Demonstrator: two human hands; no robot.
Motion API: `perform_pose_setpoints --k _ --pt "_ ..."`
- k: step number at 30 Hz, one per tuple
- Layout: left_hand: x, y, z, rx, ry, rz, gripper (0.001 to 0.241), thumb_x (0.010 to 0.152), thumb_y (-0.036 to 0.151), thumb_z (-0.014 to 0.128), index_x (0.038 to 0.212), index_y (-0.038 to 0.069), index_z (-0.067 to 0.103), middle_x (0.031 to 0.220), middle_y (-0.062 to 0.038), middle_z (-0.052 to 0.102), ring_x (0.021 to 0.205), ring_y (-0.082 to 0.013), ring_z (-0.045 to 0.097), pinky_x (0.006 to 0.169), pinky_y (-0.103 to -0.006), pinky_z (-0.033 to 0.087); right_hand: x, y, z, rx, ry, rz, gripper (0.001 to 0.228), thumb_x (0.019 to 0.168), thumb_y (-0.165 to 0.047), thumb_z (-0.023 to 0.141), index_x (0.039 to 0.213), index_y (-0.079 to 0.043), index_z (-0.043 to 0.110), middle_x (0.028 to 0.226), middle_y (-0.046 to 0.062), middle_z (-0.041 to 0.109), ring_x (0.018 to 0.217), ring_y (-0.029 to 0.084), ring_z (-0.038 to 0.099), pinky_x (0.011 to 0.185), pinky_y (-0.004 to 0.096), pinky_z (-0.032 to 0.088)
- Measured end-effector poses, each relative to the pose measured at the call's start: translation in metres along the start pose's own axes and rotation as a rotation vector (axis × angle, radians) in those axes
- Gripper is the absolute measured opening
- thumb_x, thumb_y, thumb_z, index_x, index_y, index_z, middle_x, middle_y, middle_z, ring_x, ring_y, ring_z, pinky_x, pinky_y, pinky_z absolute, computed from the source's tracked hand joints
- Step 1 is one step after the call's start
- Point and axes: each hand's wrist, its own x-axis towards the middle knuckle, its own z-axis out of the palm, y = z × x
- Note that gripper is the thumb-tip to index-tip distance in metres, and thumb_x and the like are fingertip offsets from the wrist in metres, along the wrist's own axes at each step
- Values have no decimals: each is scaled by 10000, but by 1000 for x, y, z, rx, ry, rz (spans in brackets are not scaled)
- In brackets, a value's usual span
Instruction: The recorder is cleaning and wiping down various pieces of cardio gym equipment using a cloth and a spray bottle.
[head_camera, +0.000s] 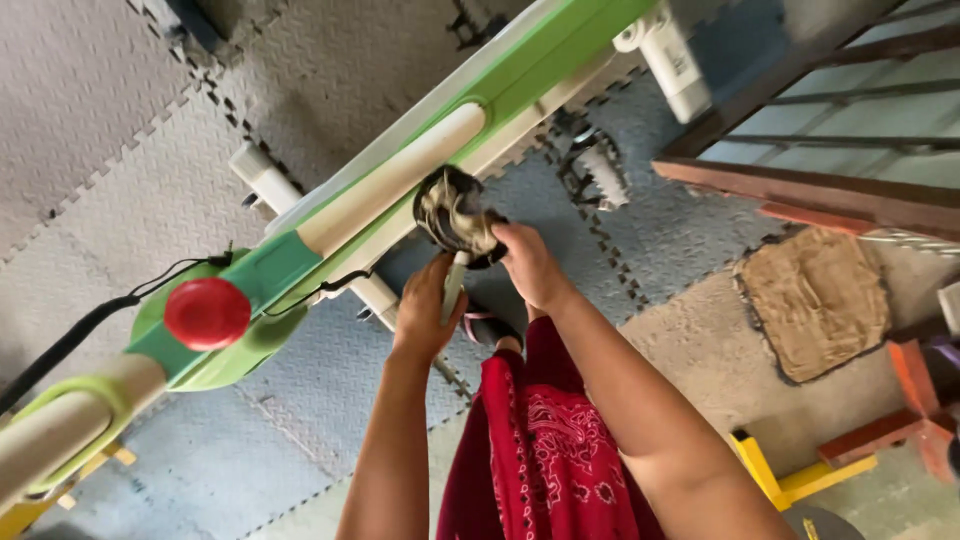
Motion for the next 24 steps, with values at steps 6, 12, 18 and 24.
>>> perform_pose_setpoints --k 6,12,18,24 --pt "20 40 18 106 -117 136 609 805 254 783 1322 32 549 1253 -185 637 1135 -412 584 1005 -485 453 -76 -86 40 -500 1 -181 375 1056 -300 514 1262 -30 673 1014 31 652 895 148 564 805 339 452" --pt "59 87 18 131 -153 259 587 800 238 789 1309 56 561 1252 -166 635 1169 -391 595 1043 -477 448 -63 -94 -63 -936 206 -727 357 1112 -267 408 1221 -28 650 1125 57 724 1051 203 685 958 346 542" --pt "113 126 7 -150 62 215 574 792 61 744 1340 80 575 1406 -147 612 1275 -378 589 1084 -454 470 -13 -191 -70 263 626 -325 424 964 -379 551 1282 -102 590 1267 83 643 1148 245 641 930 409 562" --pt "168 143 7 -200 213 161 543 822 9 721 1339 66 568 1431 -174 591 1299 -402 580 1096 -465 465 121 -203 -102 81 564 -167 520 1015 -385 512 1366 -1 512 1293 180 568 1160 304 579 969 480 590"
